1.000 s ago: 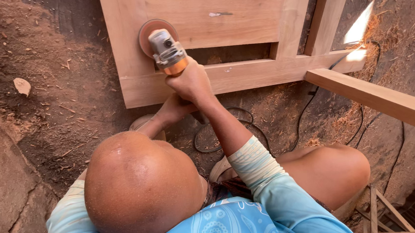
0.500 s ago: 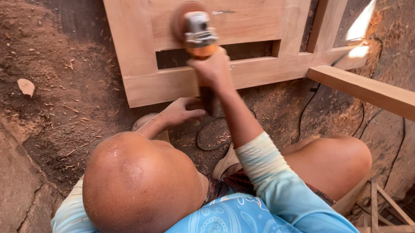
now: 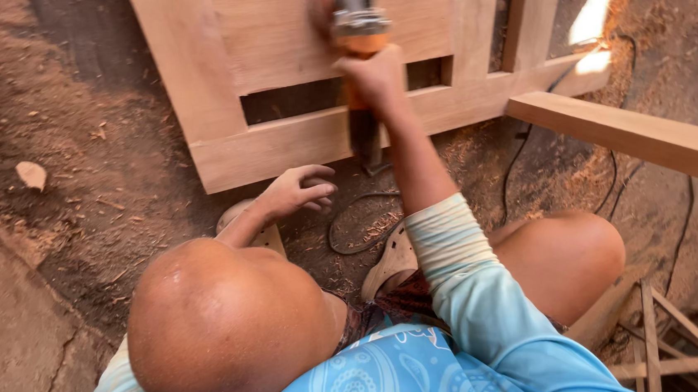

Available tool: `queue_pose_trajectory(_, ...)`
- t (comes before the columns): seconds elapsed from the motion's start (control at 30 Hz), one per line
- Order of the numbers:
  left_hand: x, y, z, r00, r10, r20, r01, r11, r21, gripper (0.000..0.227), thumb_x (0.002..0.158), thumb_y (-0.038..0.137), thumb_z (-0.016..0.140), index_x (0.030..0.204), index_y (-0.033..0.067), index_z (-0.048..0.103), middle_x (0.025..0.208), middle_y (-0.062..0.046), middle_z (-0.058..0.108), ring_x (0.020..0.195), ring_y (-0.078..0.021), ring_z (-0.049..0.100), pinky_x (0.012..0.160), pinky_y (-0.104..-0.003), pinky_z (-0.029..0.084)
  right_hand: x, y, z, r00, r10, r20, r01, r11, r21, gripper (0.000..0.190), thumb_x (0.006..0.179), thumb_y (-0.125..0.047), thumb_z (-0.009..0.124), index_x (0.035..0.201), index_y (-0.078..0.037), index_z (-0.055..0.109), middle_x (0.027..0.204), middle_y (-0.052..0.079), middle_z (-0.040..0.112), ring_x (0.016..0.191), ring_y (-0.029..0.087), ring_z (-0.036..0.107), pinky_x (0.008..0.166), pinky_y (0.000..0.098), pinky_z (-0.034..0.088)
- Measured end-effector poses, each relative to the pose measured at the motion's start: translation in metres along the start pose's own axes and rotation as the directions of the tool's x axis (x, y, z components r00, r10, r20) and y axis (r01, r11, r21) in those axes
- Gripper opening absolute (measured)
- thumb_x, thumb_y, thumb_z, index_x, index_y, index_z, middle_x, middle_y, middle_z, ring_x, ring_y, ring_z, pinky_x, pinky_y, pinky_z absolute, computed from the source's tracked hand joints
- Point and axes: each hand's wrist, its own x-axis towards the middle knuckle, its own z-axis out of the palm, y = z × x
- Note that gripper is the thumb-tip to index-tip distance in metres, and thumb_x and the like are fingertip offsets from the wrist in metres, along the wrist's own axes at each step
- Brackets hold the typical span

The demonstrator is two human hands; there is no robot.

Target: The person uses an angle grinder with a sanding disc to smooth the surface of a wooden slatted structure. They move the tool along the edges and flat surfaces of the wood, generating sawdust.

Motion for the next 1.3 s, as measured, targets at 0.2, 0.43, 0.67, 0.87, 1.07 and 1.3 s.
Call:
queue_pose_trajectory(0.2, -0.001, 0.007, 0.001, 1.0, -0.013, -0.025, 0.012, 1.0, -0.015, 0.06, 0.093, 0.026, 0.069, 0.144, 0.0001, 0.051, 0.119, -0.014, 0.073, 0.095, -0.0191, 0.074, 0.082, -0.032, 0.063, -0.008, -0.015, 0.015, 0.999, 0.027, 0.018, -0.026, 1.0, -0.014, 0.018, 0.071, -0.014, 0.08, 0.08, 0.0, 0.074, 0.067, 0.008, 0.072, 0.061, 0.017, 0.071, 0.055, 0.0324, 0.058)
queue_pose_trajectory(0.43, 0.005, -0.006, -0.004, 0.999, 0.024, -0.029, -0.022, 0.998, 0.066, 0.054, 0.096, 0.031, 0.068, 0.134, -0.0055, 0.057, 0.118, -0.013, 0.074, 0.096, -0.0198, 0.075, 0.08, -0.033, 0.063, -0.04, -0.065, 0.095, 0.992, -0.02, 0.128, 0.059, 0.95, -0.307, 0.044, 0.066, -0.026, 0.077, 0.1, -0.001, 0.069, 0.083, 0.017, 0.078, 0.076, 0.029, 0.079, 0.069, 0.0393, 0.062)
queue_pose_trajectory(0.67, 0.004, -0.014, -0.003, 0.998, -0.056, 0.028, 0.054, 0.996, 0.075, 0.06, 0.093, 0.031, 0.071, 0.14, -0.0027, 0.053, 0.12, -0.017, 0.071, 0.093, -0.0211, 0.074, 0.081, -0.035, 0.064, -0.067, -0.02, 0.059, 0.985, -0.1, 0.143, 0.149, 0.907, -0.393, 0.042, 0.071, -0.033, 0.085, 0.1, -0.005, 0.072, 0.095, 0.018, 0.076, 0.092, 0.034, 0.074, 0.078, 0.0422, 0.058)
queue_pose_trajectory(0.87, 0.006, -0.006, 0.01, 0.997, -0.072, 0.034, 0.071, 0.997, 0.04, 0.07, 0.091, 0.031, 0.071, 0.15, 0.0043, 0.044, 0.123, -0.018, 0.07, 0.091, -0.0206, 0.073, 0.079, -0.035, 0.063, -0.068, 0.039, -0.004, 0.997, 0.079, 0.01, -0.077, 0.985, -0.154, 0.032, 0.067, -0.023, 0.083, 0.088, -0.001, 0.072, 0.077, 0.009, 0.076, 0.069, 0.017, 0.074, 0.064, 0.0335, 0.059)
queue_pose_trajectory(1.07, 0.014, 0.004, 0.02, 0.996, 0.013, 0.087, -0.021, 0.996, 0.083, 0.067, 0.09, 0.031, 0.072, 0.147, 0.0066, 0.046, 0.115, -0.015, 0.071, 0.092, -0.0202, 0.072, 0.079, -0.036, 0.061, -0.08, 0.042, 0.012, 0.998, 0.063, 0.002, -0.062, 0.984, -0.169, 0.031, 0.066, -0.022, 0.083, 0.086, 0.0, 0.072, 0.076, 0.01, 0.076, 0.069, 0.016, 0.075, 0.065, 0.0325, 0.061)
queue_pose_trajectory(1.3, -0.002, -0.008, 0.005, 0.999, 0.006, -0.049, -0.002, 0.996, 0.089, 0.048, 0.09, 0.032, 0.073, 0.128, 0.0038, 0.061, 0.113, -0.012, 0.074, 0.095, -0.0213, 0.074, 0.08, -0.035, 0.061, -0.108, 0.008, 0.067, 0.998, -0.012, 0.057, 0.03, 0.942, -0.335, 0.041, 0.068, -0.025, 0.08, 0.098, 0.0, 0.069, 0.084, 0.021, 0.076, 0.085, 0.036, 0.076, 0.073, 0.0439, 0.058)
